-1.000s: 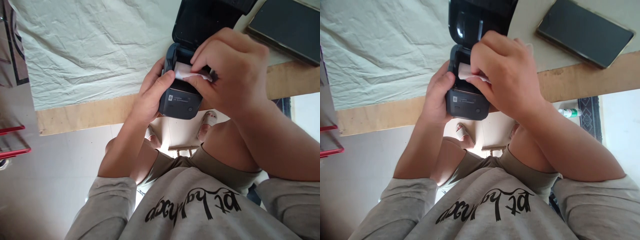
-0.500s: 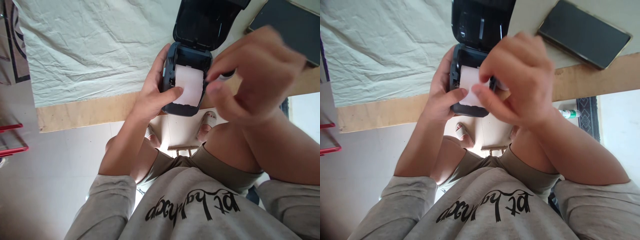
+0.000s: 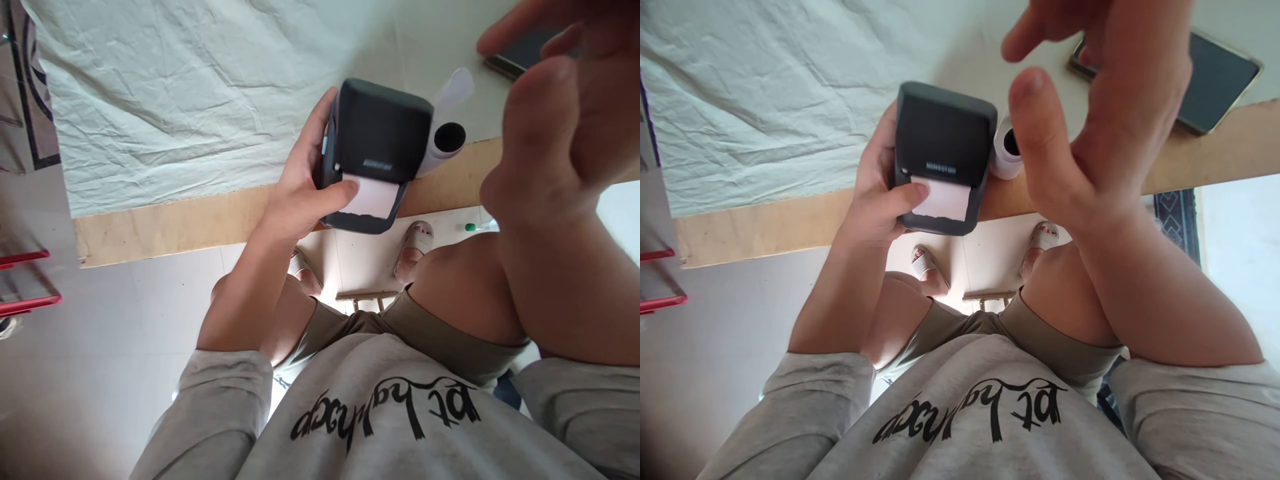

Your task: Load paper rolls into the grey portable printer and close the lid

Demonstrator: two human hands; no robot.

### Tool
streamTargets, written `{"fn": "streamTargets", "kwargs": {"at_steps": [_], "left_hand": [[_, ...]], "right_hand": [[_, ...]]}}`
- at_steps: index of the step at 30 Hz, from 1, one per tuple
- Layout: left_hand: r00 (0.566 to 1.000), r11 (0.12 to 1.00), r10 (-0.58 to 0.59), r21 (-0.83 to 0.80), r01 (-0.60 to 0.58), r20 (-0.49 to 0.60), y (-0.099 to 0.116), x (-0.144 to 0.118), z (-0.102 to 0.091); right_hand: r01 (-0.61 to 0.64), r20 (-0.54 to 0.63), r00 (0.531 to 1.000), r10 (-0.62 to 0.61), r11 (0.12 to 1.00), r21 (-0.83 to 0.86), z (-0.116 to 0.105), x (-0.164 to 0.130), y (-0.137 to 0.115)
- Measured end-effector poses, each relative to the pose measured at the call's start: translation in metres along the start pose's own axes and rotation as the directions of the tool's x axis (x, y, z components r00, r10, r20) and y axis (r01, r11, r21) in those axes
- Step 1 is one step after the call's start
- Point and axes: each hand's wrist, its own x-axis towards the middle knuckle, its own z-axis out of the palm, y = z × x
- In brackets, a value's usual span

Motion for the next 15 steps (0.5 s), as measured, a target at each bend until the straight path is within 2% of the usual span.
{"fn": "streamTargets", "kwargs": {"at_steps": [2,4,9,12,15], "left_hand": [[1.0,1.0,0.004,0.002,-0.004,0.002,0.001,0.0,0.0],[1.0,1.0,-0.009,-0.001,0.009,0.003,0.002,0.0,0.001],[0.999,1.0,0.004,0.003,-0.004,-0.051,0.005,-0.003,0.011],[0.992,0.998,-0.065,0.012,0.066,-0.109,0.008,-0.004,0.014],[0.989,0.993,-0.116,-0.044,0.112,-0.092,0.008,-0.004,0.014]], "right_hand": [[0.11,-0.13,0.985,-0.111,0.994,-0.017,0.0,-0.003,0.001],[0.221,-0.162,0.959,-0.232,0.972,-0.08,0.001,-0.005,0.001],[0.288,-0.004,0.955,-0.296,0.931,-0.224,0.007,-0.007,-0.003],[0.305,0.02,0.951,-0.308,0.929,-0.212,0.01,-0.007,-0.003],[0.263,0.048,0.965,-0.258,0.95,-0.171,0.012,-0.007,-0.004]]}}
